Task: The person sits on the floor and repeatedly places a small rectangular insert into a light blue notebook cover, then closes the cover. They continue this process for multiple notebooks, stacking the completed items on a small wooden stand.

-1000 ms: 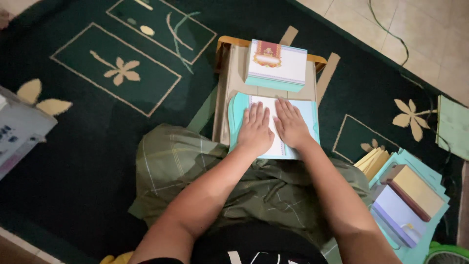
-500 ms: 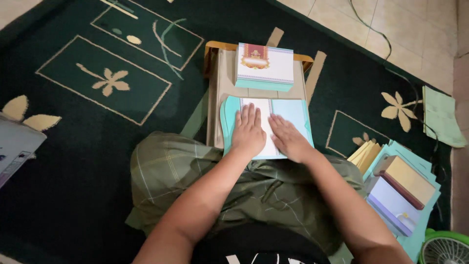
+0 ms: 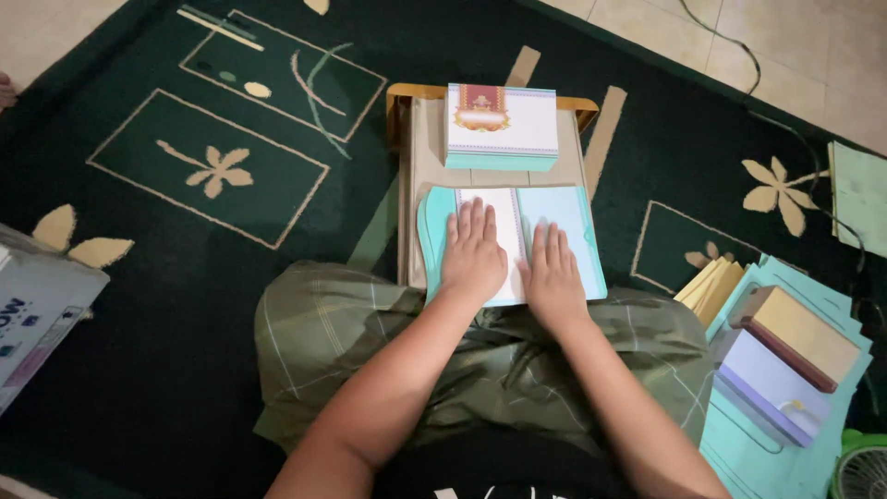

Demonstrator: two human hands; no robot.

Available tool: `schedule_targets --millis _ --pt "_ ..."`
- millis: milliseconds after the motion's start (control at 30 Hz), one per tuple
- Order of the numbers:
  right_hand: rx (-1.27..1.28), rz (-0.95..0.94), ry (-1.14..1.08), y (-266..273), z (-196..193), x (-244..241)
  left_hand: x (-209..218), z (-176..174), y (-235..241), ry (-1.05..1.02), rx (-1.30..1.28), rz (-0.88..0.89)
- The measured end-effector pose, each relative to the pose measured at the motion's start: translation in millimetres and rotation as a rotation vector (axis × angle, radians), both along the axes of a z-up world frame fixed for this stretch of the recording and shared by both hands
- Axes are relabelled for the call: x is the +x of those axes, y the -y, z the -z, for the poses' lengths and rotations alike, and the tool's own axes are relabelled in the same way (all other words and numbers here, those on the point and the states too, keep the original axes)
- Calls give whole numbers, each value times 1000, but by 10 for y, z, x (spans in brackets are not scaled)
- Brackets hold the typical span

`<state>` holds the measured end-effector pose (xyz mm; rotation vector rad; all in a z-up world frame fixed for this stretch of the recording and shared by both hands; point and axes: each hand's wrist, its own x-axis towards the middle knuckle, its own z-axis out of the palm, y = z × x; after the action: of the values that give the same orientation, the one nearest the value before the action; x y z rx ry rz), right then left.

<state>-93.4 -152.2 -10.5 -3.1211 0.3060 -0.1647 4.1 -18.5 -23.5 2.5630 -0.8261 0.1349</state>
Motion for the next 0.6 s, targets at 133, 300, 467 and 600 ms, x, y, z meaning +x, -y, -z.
schedule_targets --millis 133,300,467,600 --pt "30 28 -64 -22 -71 -299 -18 -25 -45 2 4 21" --pt "268 139 -93 96 188 -311 -15 -99 -56 2 6 14" --pt "904 247 -115 -159 -426 -178 3 -77 -20 58 -30 12" --pt "853 309 -128 287 317 -44 -26 -177 -76 28 -37 19"
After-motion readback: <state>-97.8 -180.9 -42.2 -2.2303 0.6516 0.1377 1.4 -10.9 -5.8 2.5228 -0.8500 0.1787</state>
